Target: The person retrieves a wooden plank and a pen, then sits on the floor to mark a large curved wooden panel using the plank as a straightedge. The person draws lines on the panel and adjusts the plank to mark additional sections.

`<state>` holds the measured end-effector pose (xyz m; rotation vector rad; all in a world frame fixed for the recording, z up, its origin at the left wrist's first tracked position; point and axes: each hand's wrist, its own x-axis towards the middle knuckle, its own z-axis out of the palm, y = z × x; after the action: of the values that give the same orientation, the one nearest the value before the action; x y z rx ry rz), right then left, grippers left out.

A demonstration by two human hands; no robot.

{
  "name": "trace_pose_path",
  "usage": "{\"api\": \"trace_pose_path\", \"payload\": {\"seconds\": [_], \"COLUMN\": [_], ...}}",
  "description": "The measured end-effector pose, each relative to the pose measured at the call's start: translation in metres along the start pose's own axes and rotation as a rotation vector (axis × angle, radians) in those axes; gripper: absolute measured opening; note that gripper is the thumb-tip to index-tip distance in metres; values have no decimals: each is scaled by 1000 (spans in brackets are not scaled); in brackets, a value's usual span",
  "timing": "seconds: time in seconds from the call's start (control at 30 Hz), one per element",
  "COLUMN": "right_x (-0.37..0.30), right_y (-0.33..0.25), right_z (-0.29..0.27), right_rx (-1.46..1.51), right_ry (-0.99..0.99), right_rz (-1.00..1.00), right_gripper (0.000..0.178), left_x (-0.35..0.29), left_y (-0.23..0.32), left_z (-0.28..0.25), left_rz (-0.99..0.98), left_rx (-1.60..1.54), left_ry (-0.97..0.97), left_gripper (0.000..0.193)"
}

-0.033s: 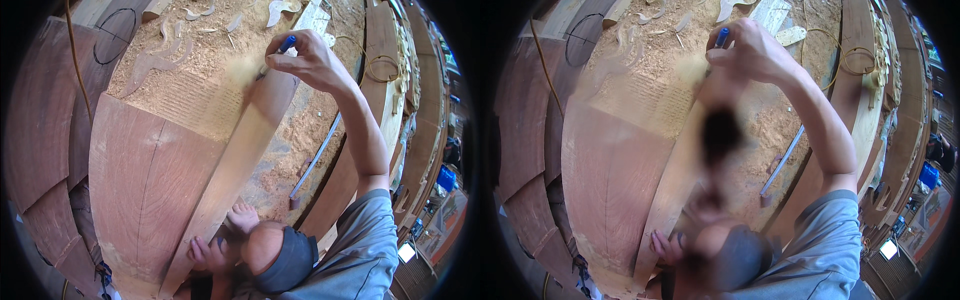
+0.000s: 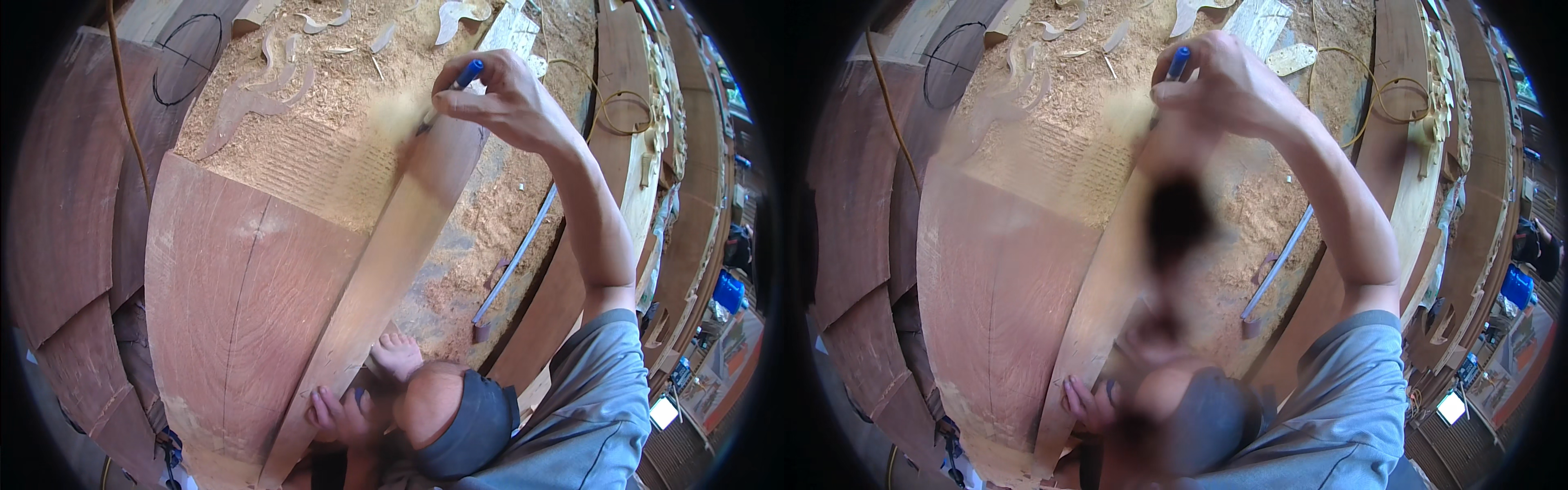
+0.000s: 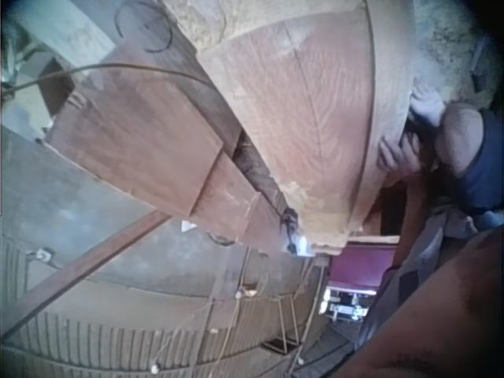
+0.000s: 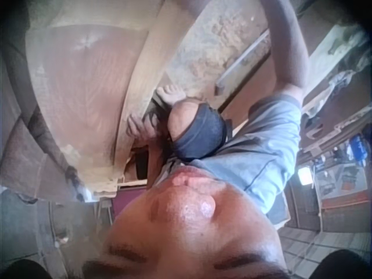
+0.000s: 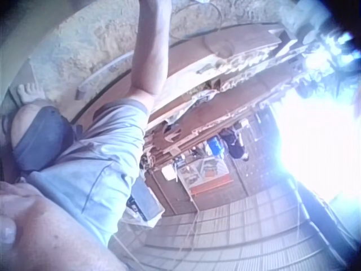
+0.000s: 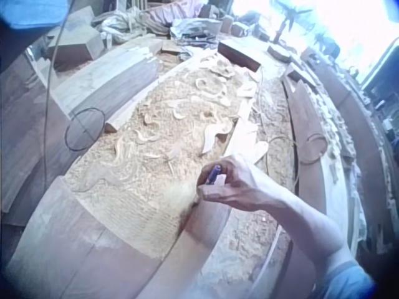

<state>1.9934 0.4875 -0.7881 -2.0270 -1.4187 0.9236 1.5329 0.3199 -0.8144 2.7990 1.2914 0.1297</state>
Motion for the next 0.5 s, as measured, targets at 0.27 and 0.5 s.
{"api": "trace_pose_path", "payload": {"seconds": [0.27,0.5], "right_x": [-6,4], "right_y": [-12,0], "right_z": [12,5], "right_rx": [154,27], "right_ry": [-173,-75], "right_rz": [50,12], "right_gripper": [24,23], "left_x": [9,-1], "left_y": [-5,0], "left_z": [-3,10], "left_rz": [107,-33], "left_rx": [86,8], "left_ry": [0,-11], "left_gripper": [27,31]}}
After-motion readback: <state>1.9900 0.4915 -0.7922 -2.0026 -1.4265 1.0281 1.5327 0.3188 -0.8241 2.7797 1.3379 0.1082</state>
